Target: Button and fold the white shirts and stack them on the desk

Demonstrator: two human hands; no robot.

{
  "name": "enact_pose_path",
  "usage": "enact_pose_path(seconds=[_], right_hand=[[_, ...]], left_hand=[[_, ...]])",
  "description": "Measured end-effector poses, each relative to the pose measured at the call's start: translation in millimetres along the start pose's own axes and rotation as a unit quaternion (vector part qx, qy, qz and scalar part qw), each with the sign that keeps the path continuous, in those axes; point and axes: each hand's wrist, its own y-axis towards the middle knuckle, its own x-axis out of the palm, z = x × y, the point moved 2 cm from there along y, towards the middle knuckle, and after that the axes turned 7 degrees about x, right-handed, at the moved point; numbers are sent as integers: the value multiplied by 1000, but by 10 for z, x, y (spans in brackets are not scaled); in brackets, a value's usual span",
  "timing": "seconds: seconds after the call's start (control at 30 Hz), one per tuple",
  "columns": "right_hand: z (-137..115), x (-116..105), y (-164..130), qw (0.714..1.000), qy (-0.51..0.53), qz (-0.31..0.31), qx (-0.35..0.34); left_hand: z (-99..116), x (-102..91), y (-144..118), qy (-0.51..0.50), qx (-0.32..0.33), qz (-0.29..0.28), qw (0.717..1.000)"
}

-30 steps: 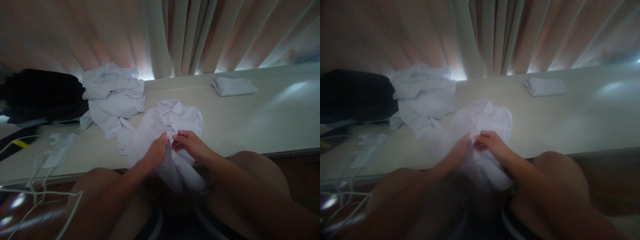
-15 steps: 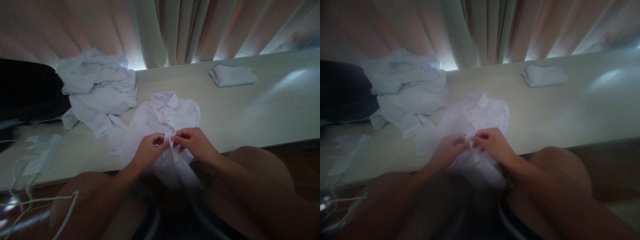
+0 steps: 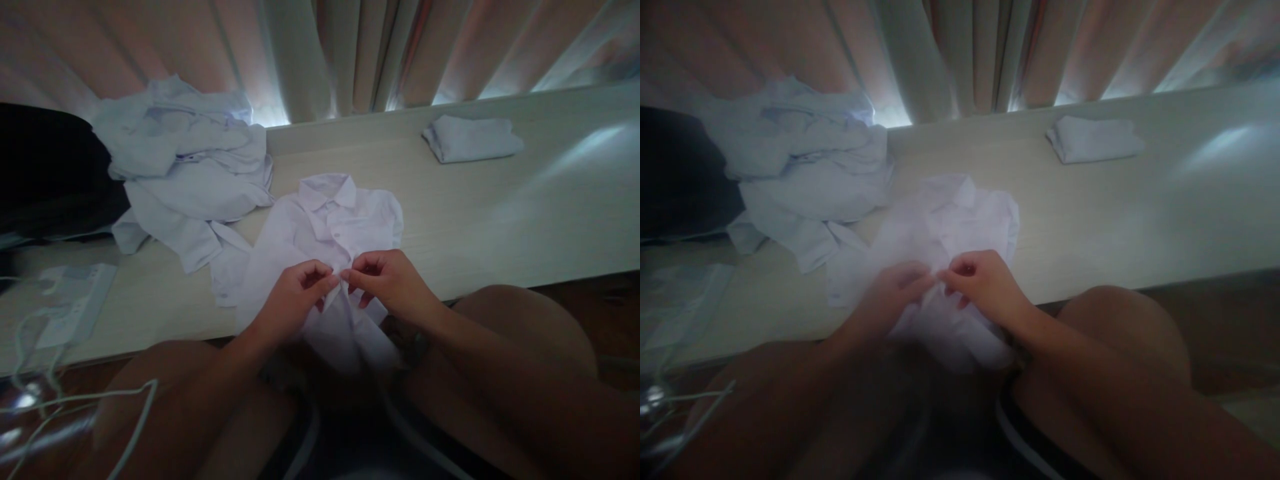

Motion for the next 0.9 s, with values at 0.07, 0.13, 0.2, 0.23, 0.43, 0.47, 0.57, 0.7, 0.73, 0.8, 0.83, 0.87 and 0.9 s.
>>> enact_pose_path(seconds=[0.07, 0.13, 0.2, 0.23, 0.43, 0.47, 0.57, 0.7, 0.73, 0.8, 0.83, 0.87, 0.9], right_hand=[[7, 5, -4, 1000, 1, 0, 2], [8, 7, -9, 1000, 6, 2, 3], [4, 5, -15, 1000, 10, 3, 3], [3, 5, -18, 1000, 11, 0, 3], [19, -1, -30, 999, 48, -17, -1], [27, -2, -30, 998, 60, -20, 0], [57, -2, -21, 996, 89, -31, -1], [94, 9, -5, 996, 80, -28, -30], [100, 14, -4, 996, 71, -24, -44], [109, 23, -4, 996, 52, -10, -73], [111, 27, -6, 995, 41, -2, -87], [110, 29, -9, 995, 27, 7, -100], [106, 31, -12, 993, 8, 17, -113]], left_hand=[[7, 7, -4, -11, -3, -2, 1000], [7, 15, -11, -16, -3, -4, 1000], [0, 24, -21, -14, 0, -4, 1000], [-3, 30, -26, -12, 1, -2, 1000], [4, 52, -42, -22, 4, 43, 999], [8, 53, -42, -25, 2, 47, 999], [6, 53, -44, -41, -4, 49, 998], [-38, 62, -52, -61, -9, 64, 996], [-49, 68, -55, -63, -9, 67, 996], [-64, 82, -61, -64, -9, 68, 996], [-67, 88, -64, -62, -9, 68, 996], [-69, 93, -67, -59, -11, 66, 996], [-69, 94, -69, -53, -12, 66, 996]])
